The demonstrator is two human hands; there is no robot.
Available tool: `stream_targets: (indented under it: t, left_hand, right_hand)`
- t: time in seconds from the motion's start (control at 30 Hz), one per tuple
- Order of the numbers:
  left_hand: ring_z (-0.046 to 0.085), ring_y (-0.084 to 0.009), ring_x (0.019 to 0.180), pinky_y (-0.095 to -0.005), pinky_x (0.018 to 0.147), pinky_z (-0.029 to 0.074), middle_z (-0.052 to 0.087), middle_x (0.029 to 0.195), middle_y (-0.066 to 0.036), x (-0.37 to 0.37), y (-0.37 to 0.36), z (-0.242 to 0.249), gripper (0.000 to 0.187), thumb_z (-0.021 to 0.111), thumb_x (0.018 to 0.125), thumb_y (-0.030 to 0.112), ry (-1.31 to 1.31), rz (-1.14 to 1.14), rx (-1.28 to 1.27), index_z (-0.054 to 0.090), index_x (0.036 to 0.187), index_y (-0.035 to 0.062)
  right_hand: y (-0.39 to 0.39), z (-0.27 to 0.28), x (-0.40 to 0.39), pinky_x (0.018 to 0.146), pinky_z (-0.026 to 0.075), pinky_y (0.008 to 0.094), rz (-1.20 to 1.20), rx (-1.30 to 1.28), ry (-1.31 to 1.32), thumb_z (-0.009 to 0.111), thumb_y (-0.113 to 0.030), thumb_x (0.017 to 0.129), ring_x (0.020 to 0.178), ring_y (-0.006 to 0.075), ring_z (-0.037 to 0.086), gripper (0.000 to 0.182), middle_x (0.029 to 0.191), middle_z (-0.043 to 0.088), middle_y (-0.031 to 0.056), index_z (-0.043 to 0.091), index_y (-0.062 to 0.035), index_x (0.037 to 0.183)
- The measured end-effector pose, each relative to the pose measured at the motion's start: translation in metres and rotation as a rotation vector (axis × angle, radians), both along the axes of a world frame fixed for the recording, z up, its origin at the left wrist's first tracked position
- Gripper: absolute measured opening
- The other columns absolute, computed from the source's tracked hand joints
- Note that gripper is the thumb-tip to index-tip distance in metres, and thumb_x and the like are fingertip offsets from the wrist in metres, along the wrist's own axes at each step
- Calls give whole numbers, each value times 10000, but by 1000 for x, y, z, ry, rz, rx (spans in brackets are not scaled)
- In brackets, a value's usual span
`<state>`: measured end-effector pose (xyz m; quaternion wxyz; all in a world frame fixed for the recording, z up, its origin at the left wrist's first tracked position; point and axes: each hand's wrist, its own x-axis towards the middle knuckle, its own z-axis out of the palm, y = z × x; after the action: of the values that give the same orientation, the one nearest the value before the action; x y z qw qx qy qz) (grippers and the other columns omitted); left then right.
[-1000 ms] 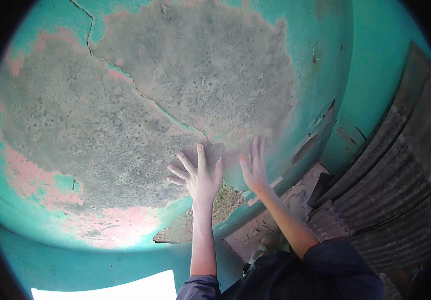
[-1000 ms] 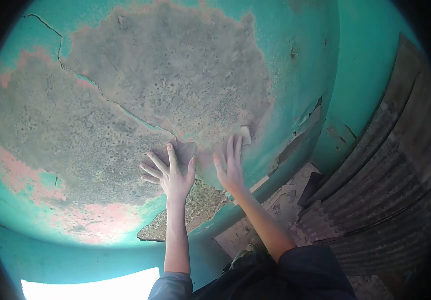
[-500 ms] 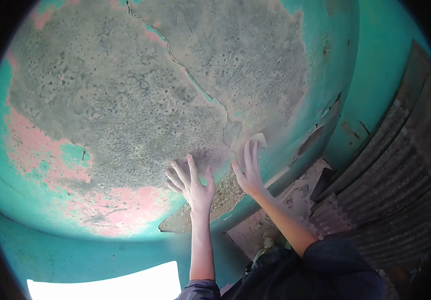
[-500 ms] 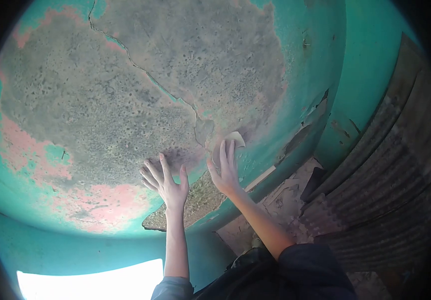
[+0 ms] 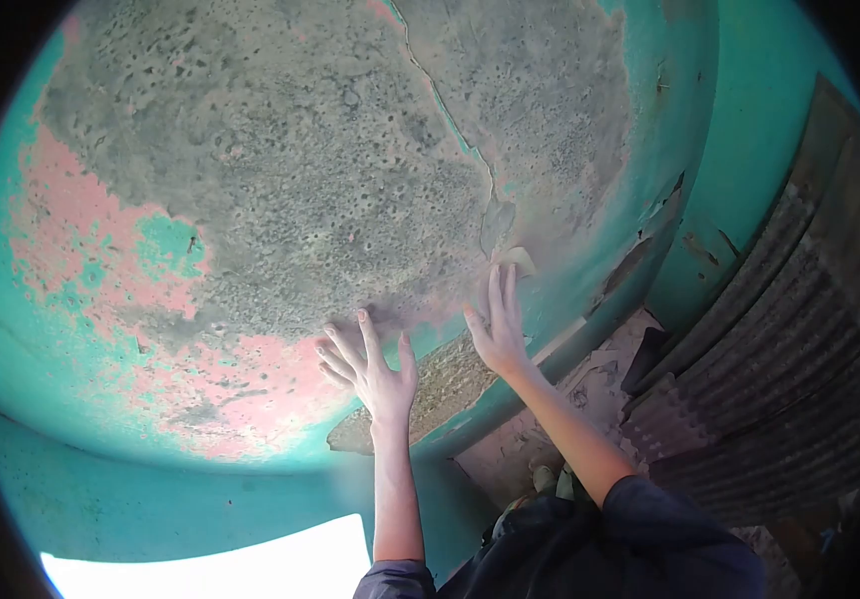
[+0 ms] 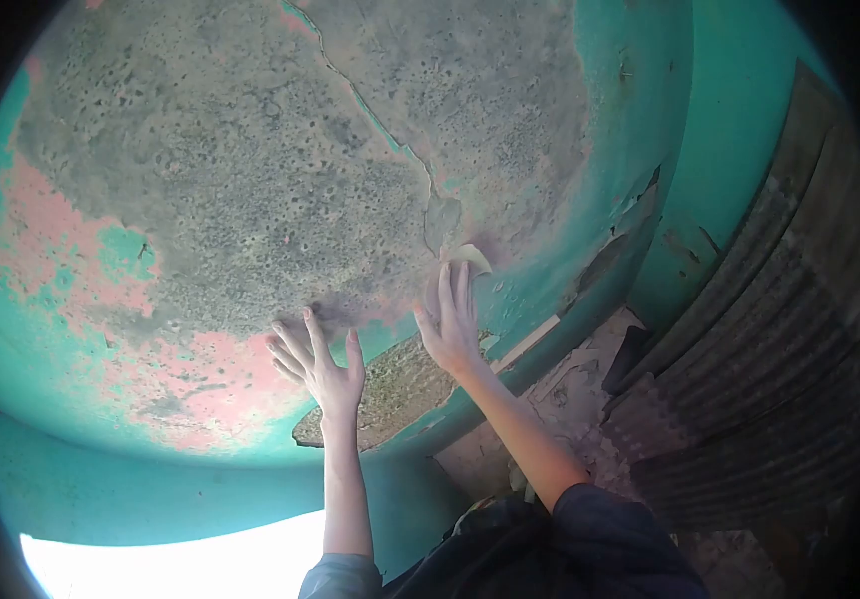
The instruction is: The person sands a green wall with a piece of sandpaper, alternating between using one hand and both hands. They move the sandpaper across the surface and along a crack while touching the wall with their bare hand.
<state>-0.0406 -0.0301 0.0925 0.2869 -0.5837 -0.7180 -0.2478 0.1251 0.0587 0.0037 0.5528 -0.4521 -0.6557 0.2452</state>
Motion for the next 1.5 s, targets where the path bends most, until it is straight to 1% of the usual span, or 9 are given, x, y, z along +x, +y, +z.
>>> stream_targets:
  t: [0.2,0.4,0.63,0.8,0.9,1.03,1.2,1.37,1.5]
  left_hand:
    - [-49,-559,1517,-719,1169,-14,65,1692,-232,-49,-24,-10,784,691,922,449,-13,-9,94,367,1595,210]
    - [-127,-548,1513,-718,1163,-57,-8,1694,-235,-88,-27,-42,877,628,940,570,126,68,110,245,1635,195]
    - [-197,-578,1483,-777,1089,-131,-71,1690,-240,-101,-21,-51,881,603,940,604,192,45,98,249,1632,190]
    - [-183,-582,1485,-773,1092,-130,7,1687,-240,-98,-23,-51,844,620,924,608,161,22,88,331,1604,200]
    - [-117,-595,1490,-788,1093,-98,80,1675,-245,-96,-23,-50,802,629,915,611,124,34,77,396,1575,221]
    - [-48,-607,1486,-809,1085,-59,136,1663,-241,-95,-23,-53,771,635,908,612,1,36,13,430,1556,247]
    - [-15,-610,1483,-818,1082,-36,160,1661,-227,-91,-25,-47,755,635,904,614,-56,42,-42,444,1549,270]
    - [5,-603,1486,-818,1084,-25,175,1662,-220,-93,-21,-52,751,628,908,620,45,26,94,443,1550,278]
    - [-12,-598,1491,-809,1091,-35,170,1664,-227,-93,-24,-49,760,621,917,615,43,20,67,423,1563,268]
  right_hand:
    - [16,9,-18,1208,149,600,-66,25,205,469,-370,1071,1515,547,83,716,1635,71,367,180,2,1611]
    - [-53,-4,-85,1159,103,708,-58,18,-42,475,-325,1043,1530,522,81,711,1646,75,344,189,-12,1615]
    - [-8,67,-71,1194,131,641,-202,209,-15,466,-293,1046,1522,539,84,680,1647,102,336,210,-19,1613]
    - [-64,1,-100,1150,69,743,-7,102,-348,533,-252,974,1509,553,128,715,1622,177,354,268,-46,1605]
    - [-27,55,-83,1159,85,730,-117,364,-360,554,-231,936,1510,545,142,733,1630,179,338,297,-67,1603]
    - [-1,128,-59,1171,87,711,-170,421,-317,560,-215,913,1526,503,155,744,1640,202,305,313,-90,1603]
    - [-35,21,-61,1142,127,742,-92,272,-557,613,-217,884,1521,491,194,790,1636,230,291,314,-101,1606]
    - [4,145,-41,1153,212,686,-169,571,-392,618,-183,873,1489,501,259,771,1618,271,284,348,-99,1591]
    - [2,160,-43,1156,247,654,-214,639,-388,605,-151,875,1487,491,273,752,1616,277,284,360,-99,1584]
